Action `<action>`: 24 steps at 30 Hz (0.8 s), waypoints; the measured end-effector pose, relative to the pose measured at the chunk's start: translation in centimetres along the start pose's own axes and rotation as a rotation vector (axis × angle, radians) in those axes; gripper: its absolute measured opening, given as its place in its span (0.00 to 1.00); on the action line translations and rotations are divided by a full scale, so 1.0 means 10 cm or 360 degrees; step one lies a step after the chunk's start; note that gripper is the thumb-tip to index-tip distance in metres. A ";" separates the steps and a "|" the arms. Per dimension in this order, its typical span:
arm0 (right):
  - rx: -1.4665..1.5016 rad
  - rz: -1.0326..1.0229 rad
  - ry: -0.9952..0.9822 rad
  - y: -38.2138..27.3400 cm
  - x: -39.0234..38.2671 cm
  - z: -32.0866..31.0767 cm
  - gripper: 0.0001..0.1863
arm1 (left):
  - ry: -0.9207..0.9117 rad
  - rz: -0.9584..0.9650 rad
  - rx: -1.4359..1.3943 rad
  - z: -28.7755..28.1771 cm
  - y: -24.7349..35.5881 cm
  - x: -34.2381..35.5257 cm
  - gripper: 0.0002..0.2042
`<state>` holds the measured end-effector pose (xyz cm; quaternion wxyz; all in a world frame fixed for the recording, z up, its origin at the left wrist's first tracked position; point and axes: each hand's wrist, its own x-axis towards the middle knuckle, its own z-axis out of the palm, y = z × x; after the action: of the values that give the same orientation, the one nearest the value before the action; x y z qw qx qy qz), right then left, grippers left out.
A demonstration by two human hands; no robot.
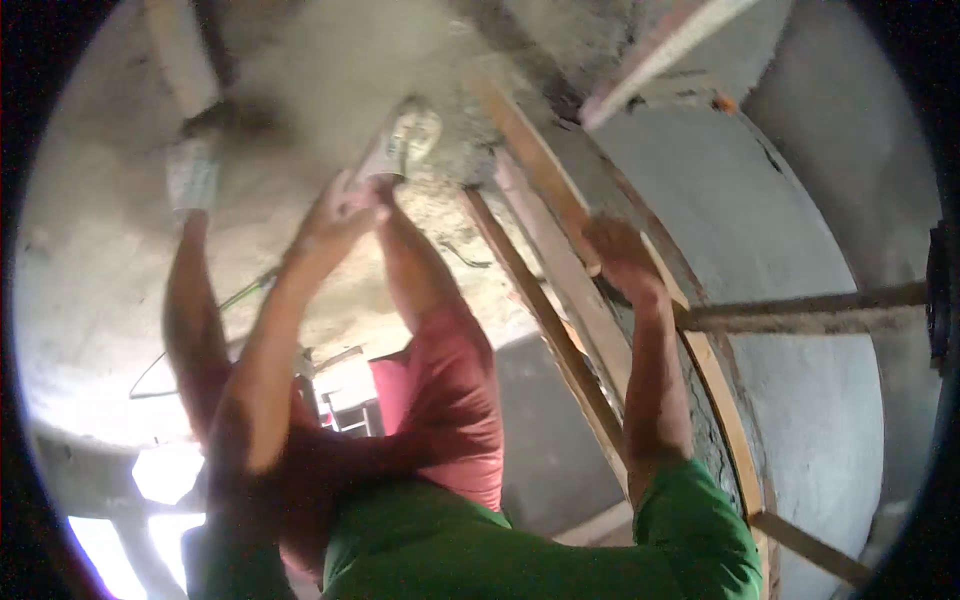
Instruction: The person positions wooden boards against a door frame, cuts them with a hand saw, measures the frame and wood with a measuring tape, and fits the cut wooden boards into place.
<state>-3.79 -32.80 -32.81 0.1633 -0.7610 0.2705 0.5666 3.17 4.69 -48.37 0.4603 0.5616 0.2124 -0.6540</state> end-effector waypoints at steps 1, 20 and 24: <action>0.0137 -0.0054 0.0034 -0.17 -0.14 0.12 0.14 | 0.0012 0.0026 -0.0179 -0.01 0.07 0.01 0.47; 0.0838 -0.0127 -0.0383 -1.28 -0.79 0.59 0.23 | 0.0839 -0.0175 -0.0942 -0.93 0.18 -0.01 0.25; 0.1228 -0.0188 -0.0515 -1.19 -0.69 0.63 0.23 | 0.0802 -0.0123 -0.0990 -1.07 0.20 -0.03 0.27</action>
<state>-3.03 -18.26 -28.82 0.5089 -0.5594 0.3896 0.5256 10.59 12.37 -50.60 0.5168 0.5298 0.5274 -0.4171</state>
